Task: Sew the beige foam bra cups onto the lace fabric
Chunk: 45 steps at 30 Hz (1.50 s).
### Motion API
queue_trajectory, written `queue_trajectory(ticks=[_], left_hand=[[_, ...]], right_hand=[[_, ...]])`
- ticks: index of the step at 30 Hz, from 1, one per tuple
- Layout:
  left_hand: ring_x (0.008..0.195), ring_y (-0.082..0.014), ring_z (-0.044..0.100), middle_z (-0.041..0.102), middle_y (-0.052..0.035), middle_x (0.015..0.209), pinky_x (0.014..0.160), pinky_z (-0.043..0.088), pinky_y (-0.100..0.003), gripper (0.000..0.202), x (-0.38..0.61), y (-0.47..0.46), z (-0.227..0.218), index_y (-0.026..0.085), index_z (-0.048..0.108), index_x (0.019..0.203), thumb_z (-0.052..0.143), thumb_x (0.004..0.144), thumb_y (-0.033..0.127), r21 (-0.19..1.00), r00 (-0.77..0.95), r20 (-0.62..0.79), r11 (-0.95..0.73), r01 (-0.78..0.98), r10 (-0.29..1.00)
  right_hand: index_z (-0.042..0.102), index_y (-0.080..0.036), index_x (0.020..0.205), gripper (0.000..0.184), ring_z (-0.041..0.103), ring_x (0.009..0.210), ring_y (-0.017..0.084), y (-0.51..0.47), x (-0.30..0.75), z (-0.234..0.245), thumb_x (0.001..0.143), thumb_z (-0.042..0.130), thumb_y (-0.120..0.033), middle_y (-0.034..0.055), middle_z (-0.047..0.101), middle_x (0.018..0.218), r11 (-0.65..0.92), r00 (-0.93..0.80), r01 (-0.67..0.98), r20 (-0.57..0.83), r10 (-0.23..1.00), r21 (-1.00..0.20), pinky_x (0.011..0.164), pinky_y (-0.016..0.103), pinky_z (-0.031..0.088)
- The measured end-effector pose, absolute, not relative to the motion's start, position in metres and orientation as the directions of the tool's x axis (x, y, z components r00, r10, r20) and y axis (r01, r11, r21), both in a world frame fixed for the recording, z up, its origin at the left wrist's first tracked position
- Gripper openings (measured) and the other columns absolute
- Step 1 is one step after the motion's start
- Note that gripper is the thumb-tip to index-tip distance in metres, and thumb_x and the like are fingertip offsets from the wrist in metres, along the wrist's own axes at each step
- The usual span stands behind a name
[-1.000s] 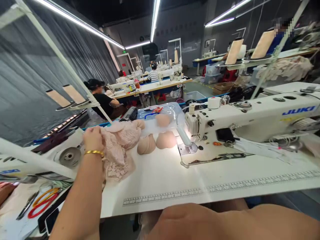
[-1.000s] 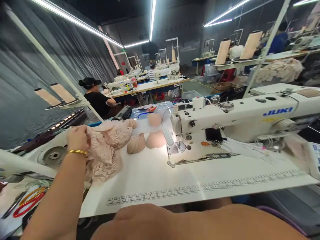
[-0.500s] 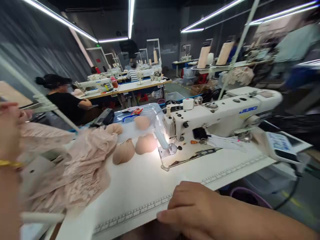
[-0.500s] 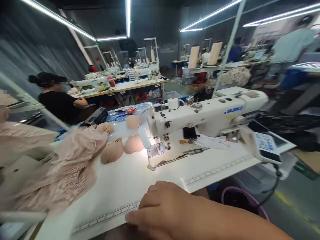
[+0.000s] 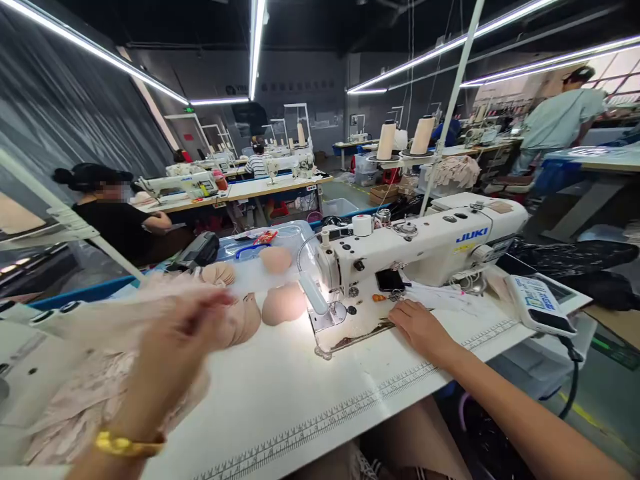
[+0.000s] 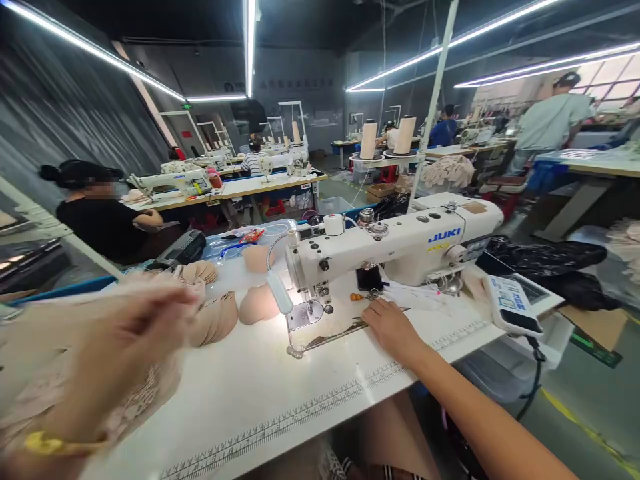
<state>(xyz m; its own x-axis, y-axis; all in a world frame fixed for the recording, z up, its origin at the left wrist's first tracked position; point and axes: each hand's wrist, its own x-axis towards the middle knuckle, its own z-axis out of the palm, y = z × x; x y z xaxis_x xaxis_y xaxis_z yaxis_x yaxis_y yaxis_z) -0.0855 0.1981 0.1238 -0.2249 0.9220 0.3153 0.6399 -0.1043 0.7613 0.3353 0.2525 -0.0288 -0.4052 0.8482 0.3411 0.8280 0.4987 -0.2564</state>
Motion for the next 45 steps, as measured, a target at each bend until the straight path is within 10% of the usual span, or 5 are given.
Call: queue_trajectory(ticks=[7, 22, 30, 37, 45], left_hand=[[0.094, -0.0257, 0.072, 0.075, -0.013, 0.111, 0.084, 0.06, -0.038, 0.065, -0.005, 0.164, 0.021, 0.018, 0.067, 0.131, 0.085, 0.072, 0.039, 0.97, 0.194, -0.238, 0.224, 0.089, 0.952], [0.08, -0.0196, 0.069, 0.07, -0.0099, 0.118, 0.081, 0.059, -0.037, 0.07, -0.022, 0.157, 0.042, 0.025, 0.057, 0.144, 0.076, 0.078, 0.038, 0.967, 0.295, -0.212, 0.156, 0.202, 0.932], [0.118, -0.0374, 0.064, 0.072, -0.0084, 0.122, 0.104, 0.048, -0.056, 0.032, -0.112, 0.153, 0.094, 0.03, 0.069, 0.116, 0.056, 0.093, 0.049, 0.207, -0.049, 0.678, -0.127, 0.97, 0.734], [0.123, -0.0351, 0.06, 0.066, -0.0105, 0.136, 0.106, 0.048, -0.053, 0.032, -0.01, 0.147, 0.011, 0.027, 0.066, 0.121, 0.068, 0.089, 0.027, 0.419, 0.48, 0.259, -0.545, 0.726, 0.838], [0.072, -0.0178, 0.057, 0.061, -0.0002, 0.078, 0.065, 0.049, -0.026, 0.04, -0.017, 0.156, 0.02, 0.022, 0.062, 0.097, 0.07, 0.089, 0.06, 0.992, 0.121, -0.102, 0.091, 0.09, 0.987]], right_hand=[[0.056, -0.022, 0.105, 0.014, 0.064, 0.07, 0.017, 0.195, 0.258, 0.011, 0.109, 0.049, -0.034, -0.0004, 0.068, 0.081, 0.605, -0.572, 0.537, 0.273, 0.773, -0.588, 0.063, 0.025, 0.046], [0.058, -0.021, 0.083, 0.026, 0.06, 0.066, 0.017, 0.186, 0.216, 0.013, 0.107, 0.049, -0.027, 0.0012, 0.067, 0.074, 0.715, -0.619, 0.678, 0.392, 0.68, -0.17, 0.061, 0.03, 0.033], [0.066, -0.016, 0.125, 0.029, 0.064, 0.104, 0.035, 0.222, 0.303, -0.008, 0.097, 0.061, -0.018, 0.0168, 0.071, 0.116, 0.557, -0.505, 0.829, 0.354, 0.787, -0.055, 0.084, 0.049, 0.051], [0.068, -0.029, 0.121, 0.033, 0.047, 0.139, 0.03, 0.218, 0.233, -0.019, 0.1, 0.052, -0.01, 0.0097, 0.055, 0.149, 0.817, -0.661, 0.511, 0.486, 0.572, -0.267, 0.108, 0.052, 0.045], [0.058, -0.021, 0.091, 0.025, 0.05, 0.072, 0.015, 0.211, 0.22, 0.015, 0.1, 0.059, -0.044, -0.003, 0.052, 0.077, 0.21, -0.524, 0.095, 0.131, 0.842, -0.973, 0.064, 0.026, 0.039]])
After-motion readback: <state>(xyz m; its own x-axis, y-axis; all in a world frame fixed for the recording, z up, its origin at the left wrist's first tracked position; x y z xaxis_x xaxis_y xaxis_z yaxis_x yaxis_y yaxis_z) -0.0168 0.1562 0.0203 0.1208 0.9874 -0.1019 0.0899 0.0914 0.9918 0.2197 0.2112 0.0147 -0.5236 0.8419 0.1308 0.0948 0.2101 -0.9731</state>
